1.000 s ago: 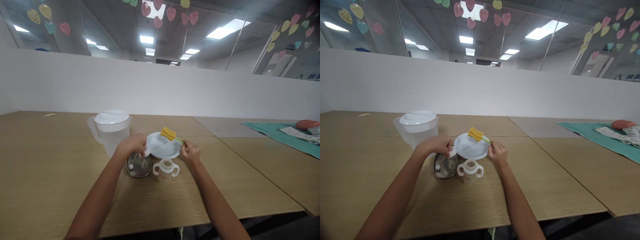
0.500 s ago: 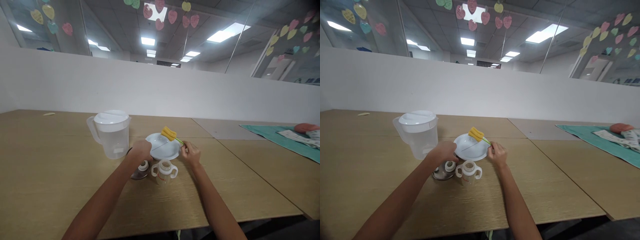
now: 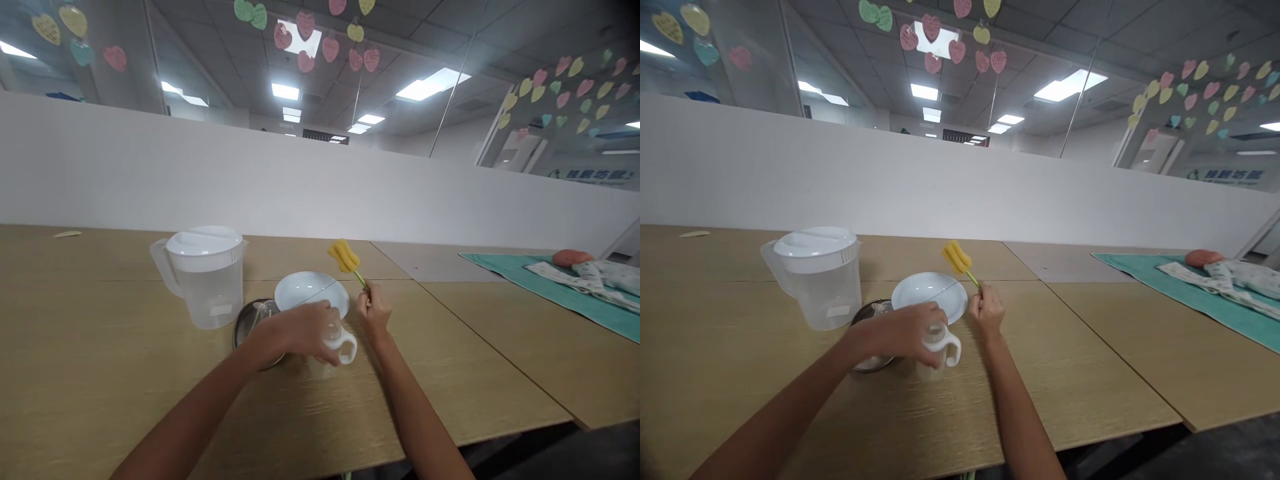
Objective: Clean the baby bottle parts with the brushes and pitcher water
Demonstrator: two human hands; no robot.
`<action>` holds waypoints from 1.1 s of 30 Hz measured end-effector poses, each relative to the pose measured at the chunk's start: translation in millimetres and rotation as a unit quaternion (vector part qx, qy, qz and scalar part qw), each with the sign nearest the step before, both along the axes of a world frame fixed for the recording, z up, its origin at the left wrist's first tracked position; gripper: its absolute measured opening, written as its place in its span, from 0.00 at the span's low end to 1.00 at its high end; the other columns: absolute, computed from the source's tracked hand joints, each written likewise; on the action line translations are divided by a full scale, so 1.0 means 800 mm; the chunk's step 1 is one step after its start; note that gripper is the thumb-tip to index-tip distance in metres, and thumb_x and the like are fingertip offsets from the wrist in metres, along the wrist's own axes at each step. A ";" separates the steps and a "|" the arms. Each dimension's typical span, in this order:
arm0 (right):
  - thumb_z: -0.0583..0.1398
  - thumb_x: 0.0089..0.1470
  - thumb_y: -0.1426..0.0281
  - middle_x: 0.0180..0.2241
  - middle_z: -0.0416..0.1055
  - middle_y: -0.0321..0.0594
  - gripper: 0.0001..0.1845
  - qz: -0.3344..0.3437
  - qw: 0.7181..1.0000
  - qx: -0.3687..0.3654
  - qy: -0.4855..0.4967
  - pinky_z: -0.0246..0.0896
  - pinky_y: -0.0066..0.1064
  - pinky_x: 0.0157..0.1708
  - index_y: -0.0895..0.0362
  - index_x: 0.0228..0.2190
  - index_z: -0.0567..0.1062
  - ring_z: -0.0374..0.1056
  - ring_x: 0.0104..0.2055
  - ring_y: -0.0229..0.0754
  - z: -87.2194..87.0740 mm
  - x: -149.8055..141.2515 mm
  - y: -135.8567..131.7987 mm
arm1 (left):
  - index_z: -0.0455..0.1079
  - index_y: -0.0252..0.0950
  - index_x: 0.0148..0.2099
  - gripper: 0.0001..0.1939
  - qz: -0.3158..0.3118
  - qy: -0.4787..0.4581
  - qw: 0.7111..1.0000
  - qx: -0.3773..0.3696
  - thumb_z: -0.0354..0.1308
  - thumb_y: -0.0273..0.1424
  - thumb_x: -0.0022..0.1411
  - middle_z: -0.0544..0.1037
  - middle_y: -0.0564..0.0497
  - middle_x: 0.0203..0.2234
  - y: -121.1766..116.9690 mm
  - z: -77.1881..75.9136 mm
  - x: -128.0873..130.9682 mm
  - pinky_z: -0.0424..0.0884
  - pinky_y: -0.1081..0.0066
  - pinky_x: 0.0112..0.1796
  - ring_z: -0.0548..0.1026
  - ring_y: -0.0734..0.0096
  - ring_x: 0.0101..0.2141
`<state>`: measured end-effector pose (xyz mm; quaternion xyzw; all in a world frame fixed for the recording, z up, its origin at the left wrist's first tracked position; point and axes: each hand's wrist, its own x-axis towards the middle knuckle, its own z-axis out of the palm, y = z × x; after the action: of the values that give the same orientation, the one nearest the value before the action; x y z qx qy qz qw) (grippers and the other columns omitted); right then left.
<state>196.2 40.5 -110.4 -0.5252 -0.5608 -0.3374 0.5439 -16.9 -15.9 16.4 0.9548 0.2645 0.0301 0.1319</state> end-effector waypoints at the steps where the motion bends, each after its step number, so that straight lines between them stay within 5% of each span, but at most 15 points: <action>1: 0.48 0.53 0.77 0.28 0.69 0.42 0.16 0.007 1.000 0.014 0.011 0.60 0.29 0.32 0.60 0.40 0.70 0.64 0.30 0.39 0.002 -0.001 0.000 | 0.66 0.37 0.47 0.26 0.005 -0.044 0.999 -0.002 0.63 0.42 0.46 0.69 0.50 0.41 0.007 0.006 -0.006 0.64 0.71 0.41 0.69 0.65 0.40; 7: 0.48 0.57 0.77 0.37 0.69 0.45 0.19 0.036 0.998 0.060 0.005 0.61 0.31 0.39 0.56 0.48 0.67 0.66 0.38 0.40 0.010 -0.004 0.000 | 0.57 0.37 0.57 0.36 0.152 -0.226 0.953 0.131 0.63 0.37 0.46 0.68 0.47 0.46 0.077 0.000 -0.030 0.61 0.66 0.47 0.66 0.61 0.47; 12: 0.50 0.54 0.78 0.37 0.72 0.41 0.20 -0.011 0.992 0.021 -0.125 0.51 0.39 0.47 0.51 0.46 0.70 0.65 0.38 0.39 0.015 -0.009 -0.009 | 0.63 0.35 0.51 0.29 0.227 -0.218 0.911 0.265 0.64 0.31 0.45 0.71 0.46 0.43 0.108 -0.015 -0.036 0.61 0.62 0.45 0.67 0.57 0.45; 21: 0.55 0.54 0.77 0.33 0.75 0.37 0.16 -0.076 0.979 0.081 -0.173 0.45 0.36 0.46 0.49 0.43 0.72 0.66 0.33 0.35 0.022 -0.026 -0.020 | 0.63 0.32 0.51 0.21 0.190 -0.114 0.877 0.426 0.52 0.21 0.53 0.70 0.43 0.40 0.088 -0.009 -0.032 0.59 0.61 0.38 0.65 0.57 0.40; 33: 0.53 0.57 0.73 0.35 0.75 0.37 0.13 -0.048 0.971 0.029 -0.230 0.45 0.31 0.44 0.50 0.41 0.74 0.66 0.37 0.34 0.010 -0.048 -0.019 | 0.62 0.32 0.48 0.17 0.086 -0.058 0.912 0.397 0.46 0.18 0.57 0.69 0.43 0.40 0.078 -0.040 0.007 0.59 0.64 0.40 0.64 0.60 0.41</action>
<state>157.6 25.5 -102.6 -0.4433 -0.6352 -0.4911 0.3985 -11.5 46.5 -15.9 0.8986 0.3032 0.1997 -0.2464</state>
